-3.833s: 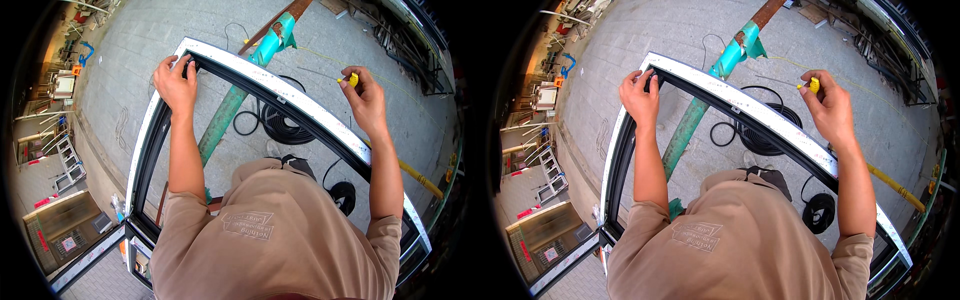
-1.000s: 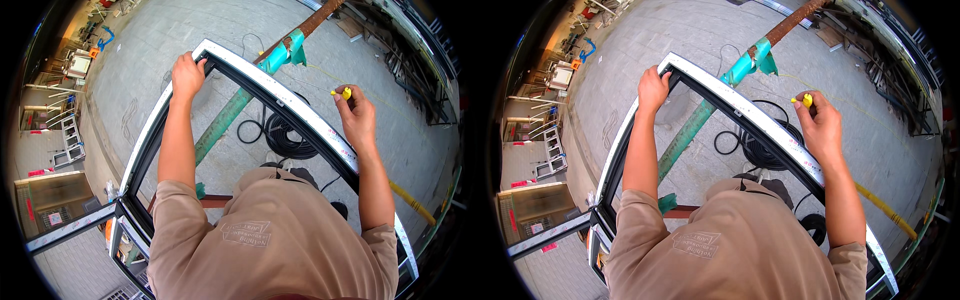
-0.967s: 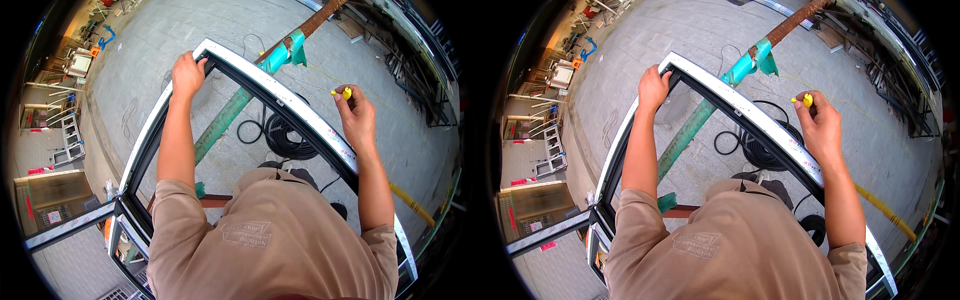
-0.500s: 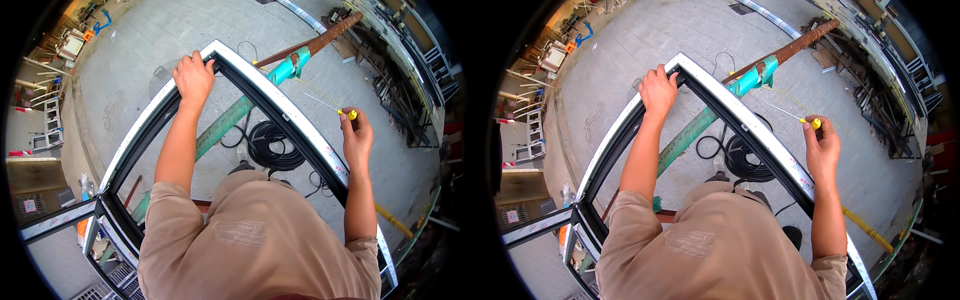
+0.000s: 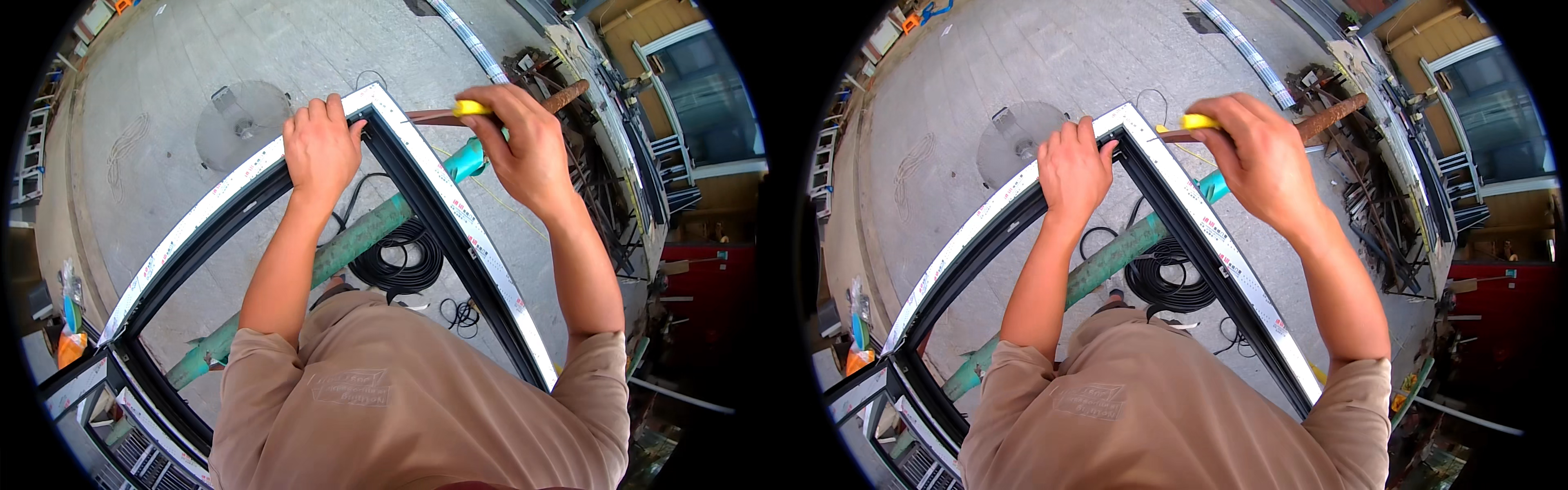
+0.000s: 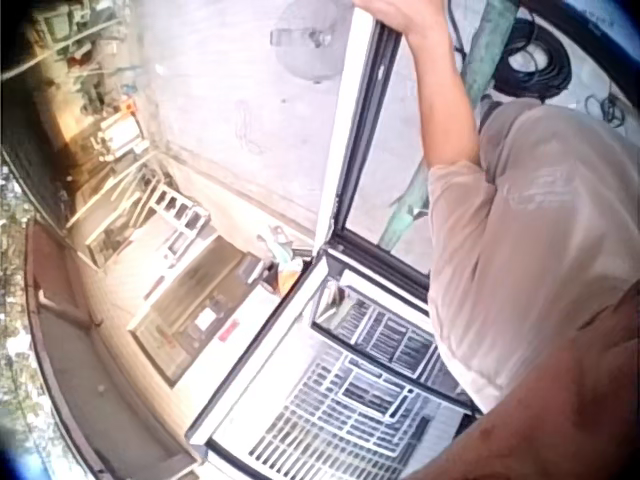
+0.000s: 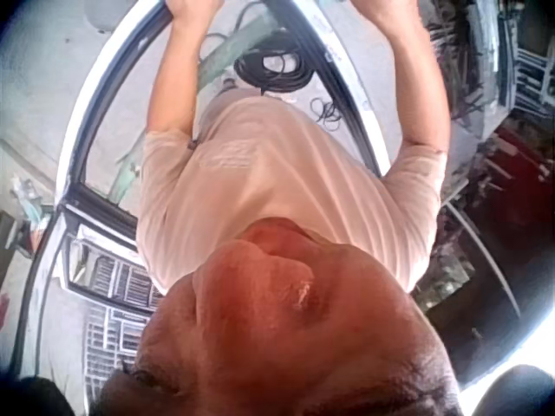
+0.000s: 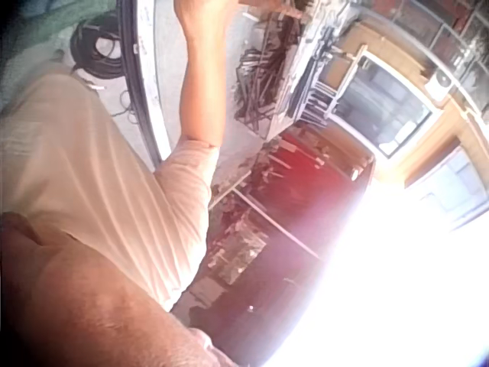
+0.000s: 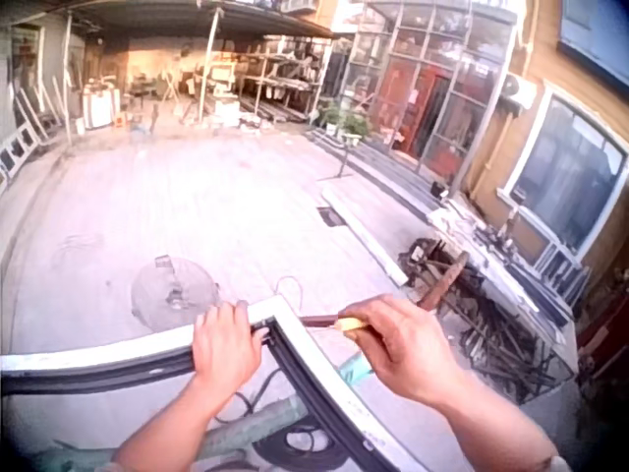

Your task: The person installs a rubber seal into the frame of a window using a small yellow tool to press the gasket into the channel.

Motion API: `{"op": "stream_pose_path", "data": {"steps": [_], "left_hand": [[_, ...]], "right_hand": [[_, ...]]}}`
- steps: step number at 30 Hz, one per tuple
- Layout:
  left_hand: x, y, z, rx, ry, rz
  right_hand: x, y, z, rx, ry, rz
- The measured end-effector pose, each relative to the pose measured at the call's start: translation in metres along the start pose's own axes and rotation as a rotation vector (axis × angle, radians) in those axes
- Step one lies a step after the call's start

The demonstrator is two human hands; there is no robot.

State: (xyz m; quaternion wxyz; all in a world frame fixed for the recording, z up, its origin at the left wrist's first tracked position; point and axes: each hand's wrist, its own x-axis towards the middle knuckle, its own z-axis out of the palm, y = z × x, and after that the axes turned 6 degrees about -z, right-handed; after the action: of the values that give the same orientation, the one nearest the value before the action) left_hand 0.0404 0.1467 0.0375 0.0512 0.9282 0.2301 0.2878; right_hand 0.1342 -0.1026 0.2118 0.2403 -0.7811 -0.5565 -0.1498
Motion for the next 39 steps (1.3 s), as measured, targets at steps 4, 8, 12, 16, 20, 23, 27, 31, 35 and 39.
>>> {"op": "stream_pose_path", "data": {"steps": [4,8,12,16,20,23,27,31,35,39], "left_hand": [[0.000,-0.001,0.000,-0.071,0.016,0.000],[0.000,-0.001,-0.001,-0.078,-0.007,-0.013],[0.001,-0.002,-0.002,-0.078,0.001,-0.009],[0.001,-0.003,-0.001,-0.086,-0.018,-0.010],[0.001,-0.004,-0.001,-0.091,-0.015,-0.006],[0.001,-0.004,0.000,-0.099,-0.012,-0.002],[0.001,-0.004,0.001,-0.115,-0.013,-0.008],[0.002,-0.004,0.000,-0.095,0.010,-0.004],[0.001,-0.003,0.000,-0.088,0.010,-0.008],[0.001,-0.004,0.000,-0.114,-0.013,-0.012]], "right_hand": [[0.048,0.009,0.027,0.020,-0.096,-0.135],[0.073,0.011,0.045,0.000,-0.158,-0.228],[0.086,0.008,0.052,-0.011,-0.184,-0.259],[0.092,0.007,0.057,0.009,-0.187,-0.245],[0.093,0.007,0.060,-0.022,-0.191,-0.251],[0.091,0.007,0.060,-0.023,-0.189,-0.242],[0.089,0.008,0.057,-0.024,-0.199,-0.226],[0.087,0.014,0.052,-0.026,-0.223,-0.222],[0.085,0.021,0.049,-0.017,-0.244,-0.179],[0.089,0.021,0.045,-0.127,-0.225,-0.346]]}}
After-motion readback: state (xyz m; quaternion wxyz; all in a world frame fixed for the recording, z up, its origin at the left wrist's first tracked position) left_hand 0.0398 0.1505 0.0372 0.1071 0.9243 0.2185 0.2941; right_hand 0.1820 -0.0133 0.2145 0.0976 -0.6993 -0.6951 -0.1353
